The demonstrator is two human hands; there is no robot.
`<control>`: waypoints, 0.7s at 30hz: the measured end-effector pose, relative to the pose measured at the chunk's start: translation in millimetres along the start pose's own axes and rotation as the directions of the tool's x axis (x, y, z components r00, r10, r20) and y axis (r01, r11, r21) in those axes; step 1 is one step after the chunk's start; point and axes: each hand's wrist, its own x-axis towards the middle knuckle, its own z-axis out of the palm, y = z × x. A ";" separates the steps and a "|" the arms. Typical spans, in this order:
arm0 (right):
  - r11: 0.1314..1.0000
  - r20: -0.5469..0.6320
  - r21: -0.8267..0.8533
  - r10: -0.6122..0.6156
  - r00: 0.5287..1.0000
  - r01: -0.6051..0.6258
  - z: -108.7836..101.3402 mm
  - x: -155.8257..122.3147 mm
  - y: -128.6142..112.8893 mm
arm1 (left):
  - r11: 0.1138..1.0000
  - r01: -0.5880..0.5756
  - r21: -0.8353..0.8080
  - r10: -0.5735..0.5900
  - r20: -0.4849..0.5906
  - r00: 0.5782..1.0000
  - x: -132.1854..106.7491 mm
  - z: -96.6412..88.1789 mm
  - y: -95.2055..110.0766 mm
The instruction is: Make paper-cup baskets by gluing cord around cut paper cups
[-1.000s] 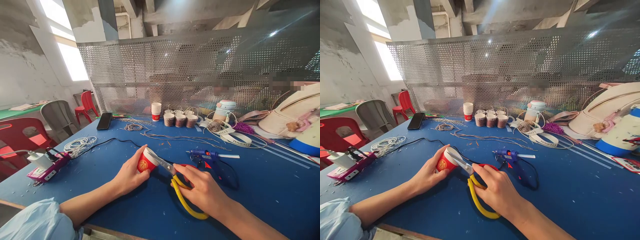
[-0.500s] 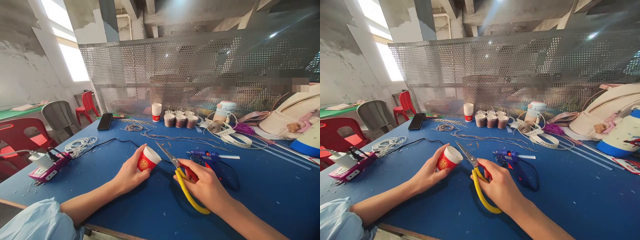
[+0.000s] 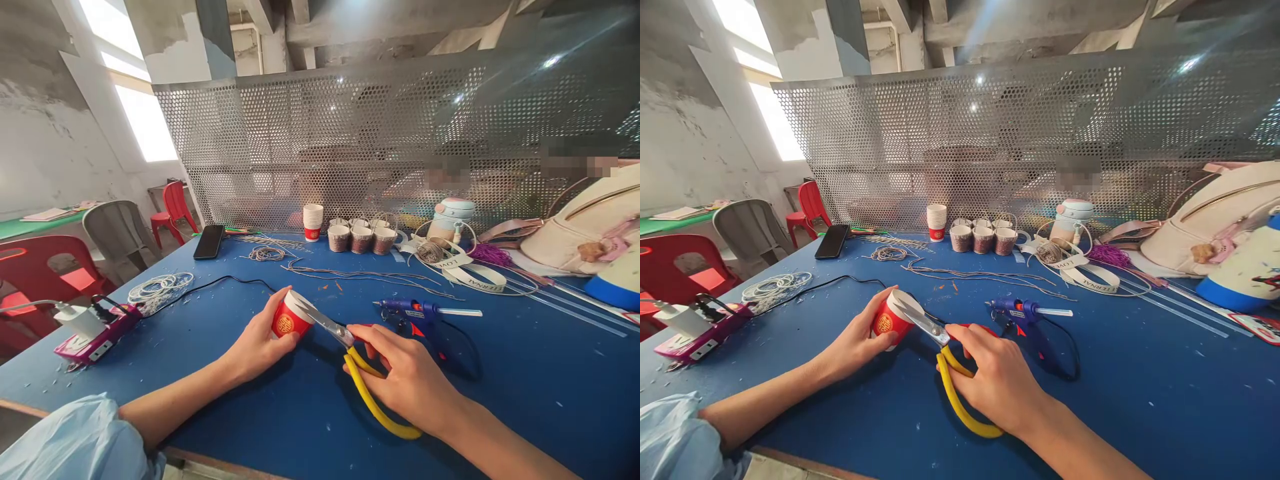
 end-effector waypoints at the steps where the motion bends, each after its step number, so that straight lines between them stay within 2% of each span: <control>1: 1.000 -0.006 -0.002 -0.004 1.000 0.004 0.4 -0.1 0.0 | 1.000 0.001 0.001 -0.001 -0.001 1.000 -0.1 0.2 0.1; 10: 1.000 -0.042 0.013 -0.027 0.999 0.027 1.8 -0.9 -0.6 | 1.000 0.005 0.014 -0.005 0.007 1.000 -0.7 0.8 6.0; 21: 0.999 -0.039 -0.030 -0.041 0.998 0.040 0.7 -2.6 0.6 | 0.999 -0.006 0.053 0.006 0.001 1.000 0.3 1.3 1.2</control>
